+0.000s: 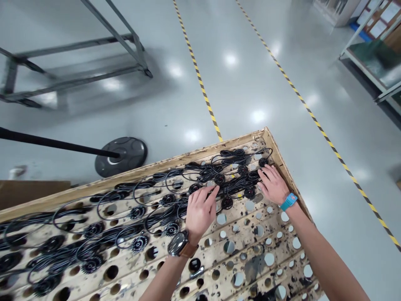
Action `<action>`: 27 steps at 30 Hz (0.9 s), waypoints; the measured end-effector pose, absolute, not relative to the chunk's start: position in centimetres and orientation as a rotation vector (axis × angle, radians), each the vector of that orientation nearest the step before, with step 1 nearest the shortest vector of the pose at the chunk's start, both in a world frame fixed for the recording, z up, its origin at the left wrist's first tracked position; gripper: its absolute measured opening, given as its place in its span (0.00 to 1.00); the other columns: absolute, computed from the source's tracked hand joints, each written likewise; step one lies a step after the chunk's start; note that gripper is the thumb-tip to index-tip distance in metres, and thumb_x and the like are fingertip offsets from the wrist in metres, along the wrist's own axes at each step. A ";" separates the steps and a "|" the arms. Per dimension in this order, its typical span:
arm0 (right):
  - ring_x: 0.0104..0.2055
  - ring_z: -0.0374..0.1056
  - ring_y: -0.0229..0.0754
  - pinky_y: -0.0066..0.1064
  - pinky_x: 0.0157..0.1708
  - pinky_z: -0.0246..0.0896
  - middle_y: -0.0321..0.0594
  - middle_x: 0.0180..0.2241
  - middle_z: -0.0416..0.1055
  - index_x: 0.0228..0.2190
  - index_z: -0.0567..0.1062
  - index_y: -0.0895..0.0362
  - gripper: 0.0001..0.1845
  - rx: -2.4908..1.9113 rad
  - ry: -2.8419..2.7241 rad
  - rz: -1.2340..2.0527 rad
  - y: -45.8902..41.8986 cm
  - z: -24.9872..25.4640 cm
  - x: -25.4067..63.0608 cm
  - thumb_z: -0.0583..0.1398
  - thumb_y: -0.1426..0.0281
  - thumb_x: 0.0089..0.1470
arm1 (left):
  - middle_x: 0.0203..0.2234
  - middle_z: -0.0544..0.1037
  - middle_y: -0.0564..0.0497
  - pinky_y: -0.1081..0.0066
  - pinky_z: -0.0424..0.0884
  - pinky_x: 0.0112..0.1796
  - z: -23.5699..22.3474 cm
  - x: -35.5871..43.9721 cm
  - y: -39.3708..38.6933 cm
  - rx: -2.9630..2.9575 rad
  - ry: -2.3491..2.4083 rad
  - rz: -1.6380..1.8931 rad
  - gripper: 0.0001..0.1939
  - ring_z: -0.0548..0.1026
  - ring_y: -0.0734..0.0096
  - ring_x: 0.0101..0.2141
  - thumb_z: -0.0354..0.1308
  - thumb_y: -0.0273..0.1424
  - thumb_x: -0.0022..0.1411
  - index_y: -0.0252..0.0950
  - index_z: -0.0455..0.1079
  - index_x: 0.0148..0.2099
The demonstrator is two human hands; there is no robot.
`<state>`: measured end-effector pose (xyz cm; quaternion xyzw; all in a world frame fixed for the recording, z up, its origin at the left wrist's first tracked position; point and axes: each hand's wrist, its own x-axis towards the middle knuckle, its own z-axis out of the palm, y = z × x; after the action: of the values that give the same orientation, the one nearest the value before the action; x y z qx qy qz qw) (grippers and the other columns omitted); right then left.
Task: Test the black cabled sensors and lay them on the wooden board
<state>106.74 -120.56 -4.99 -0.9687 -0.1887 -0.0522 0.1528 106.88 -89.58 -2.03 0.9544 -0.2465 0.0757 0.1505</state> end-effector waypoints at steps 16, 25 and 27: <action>0.62 0.61 0.52 0.56 0.67 0.50 0.44 0.51 0.75 0.54 0.75 0.55 0.19 -2.749 -0.548 -0.225 -120.0 -5.2 107.3 0.53 0.66 0.66 | 0.50 0.80 0.46 0.62 0.75 0.51 -4.5 108.9 -93.0 2.377 -0.753 0.069 0.21 0.76 0.65 0.50 0.47 0.21 0.68 0.39 0.71 0.58; 0.68 0.53 0.56 0.60 0.67 0.48 0.51 0.60 0.67 0.62 0.66 0.59 0.26 -2.750 -0.557 -0.172 -120.3 -4.2 107.0 0.53 0.65 0.66 | 0.50 0.78 0.44 0.59 0.74 0.49 -3.2 109.0 -93.8 2.501 -0.744 0.035 0.17 0.75 0.60 0.49 0.49 0.28 0.70 0.38 0.71 0.58; 0.69 0.51 0.56 0.60 0.68 0.47 0.52 0.62 0.65 0.64 0.62 0.59 0.28 -2.732 -0.553 -0.178 -120.5 -3.9 107.1 0.53 0.66 0.65 | 0.51 0.78 0.43 0.58 0.73 0.49 -2.8 109.0 -94.2 2.541 -0.750 0.020 0.17 0.75 0.59 0.49 0.49 0.30 0.70 0.37 0.70 0.58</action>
<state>107.07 -120.50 -3.85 -0.9633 -0.1950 -0.0627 0.1736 108.99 -94.20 -2.85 0.9301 -0.2747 0.0074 0.2436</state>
